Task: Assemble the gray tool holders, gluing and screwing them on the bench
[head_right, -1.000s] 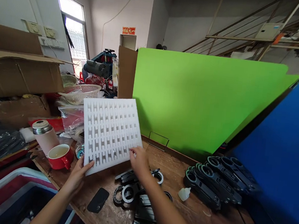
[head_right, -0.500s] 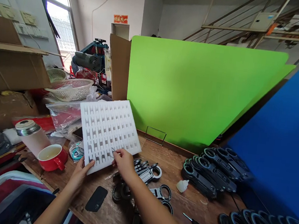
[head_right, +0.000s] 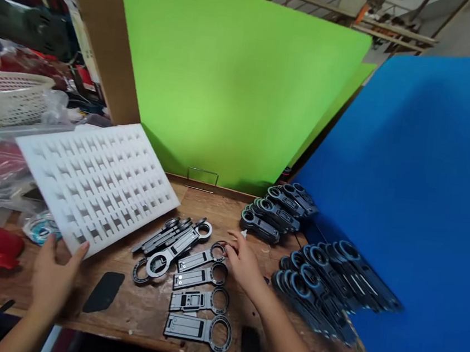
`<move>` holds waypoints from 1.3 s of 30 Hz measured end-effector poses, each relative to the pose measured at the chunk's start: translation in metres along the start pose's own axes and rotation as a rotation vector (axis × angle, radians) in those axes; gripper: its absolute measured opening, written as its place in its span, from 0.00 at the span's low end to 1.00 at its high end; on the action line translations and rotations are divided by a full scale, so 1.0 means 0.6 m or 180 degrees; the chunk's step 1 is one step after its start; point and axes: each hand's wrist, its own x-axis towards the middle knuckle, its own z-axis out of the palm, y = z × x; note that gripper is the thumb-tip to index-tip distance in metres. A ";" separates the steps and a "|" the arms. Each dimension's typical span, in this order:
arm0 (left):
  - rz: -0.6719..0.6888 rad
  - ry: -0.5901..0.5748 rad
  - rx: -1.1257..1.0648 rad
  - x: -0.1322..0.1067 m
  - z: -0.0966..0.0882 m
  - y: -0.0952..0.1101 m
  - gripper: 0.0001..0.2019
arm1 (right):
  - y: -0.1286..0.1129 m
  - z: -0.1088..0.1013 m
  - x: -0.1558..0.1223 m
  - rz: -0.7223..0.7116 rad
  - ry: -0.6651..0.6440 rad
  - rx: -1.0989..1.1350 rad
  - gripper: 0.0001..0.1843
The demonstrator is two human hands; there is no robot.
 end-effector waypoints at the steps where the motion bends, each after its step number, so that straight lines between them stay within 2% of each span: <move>1: 0.0429 0.0235 0.0332 -0.019 0.003 0.015 0.33 | 0.012 -0.004 -0.003 0.0092 -0.0006 -0.0174 0.16; 2: 0.0934 0.0181 0.0519 -0.042 0.008 0.031 0.28 | 0.023 -0.006 -0.004 0.0170 0.0007 -0.0323 0.14; 3: 0.1478 -0.0032 0.0588 -0.068 0.018 0.046 0.22 | 0.033 -0.004 -0.003 0.0229 0.0049 -0.0439 0.12; 5: 0.2391 -0.1088 0.0514 -0.126 0.050 0.074 0.12 | 0.051 0.006 0.003 0.0276 0.0131 -0.0541 0.11; 6: 0.2642 -0.1709 0.0540 -0.155 0.073 0.084 0.11 | 0.059 0.013 0.007 0.0278 0.0156 -0.0586 0.12; 8: 0.2831 -0.2661 0.0792 -0.204 0.127 0.095 0.12 | 0.072 0.027 0.017 0.0252 0.0165 -0.0683 0.11; 11: 0.2794 -0.3115 0.1385 -0.241 0.204 0.090 0.13 | 0.086 0.042 0.029 0.0156 0.0102 -0.0833 0.10; 13: 0.2771 -0.3180 0.1679 -0.244 0.240 0.080 0.15 | 0.091 0.046 0.035 0.0081 0.0055 -0.0934 0.09; 16: 0.2786 -0.3218 0.1855 -0.237 0.264 0.067 0.16 | 0.095 0.045 0.041 -0.0037 -0.0019 -0.1079 0.09; 23: 0.2892 -0.3330 0.2234 -0.236 0.270 0.079 0.16 | 0.097 0.046 0.056 -0.0151 -0.0112 -0.1498 0.12; 29: 0.2932 -0.3180 0.2623 -0.249 0.280 0.102 0.19 | 0.099 0.048 0.057 -0.0100 -0.0341 -0.1860 0.17; 34: 0.3018 -0.3204 0.2678 -0.249 0.287 0.104 0.17 | 0.102 0.034 0.034 -0.0064 -0.0491 -0.2106 0.21; 39: 0.3063 -0.3269 0.2661 -0.244 0.294 0.100 0.18 | 0.103 0.021 0.006 -0.0049 -0.0711 -0.2353 0.19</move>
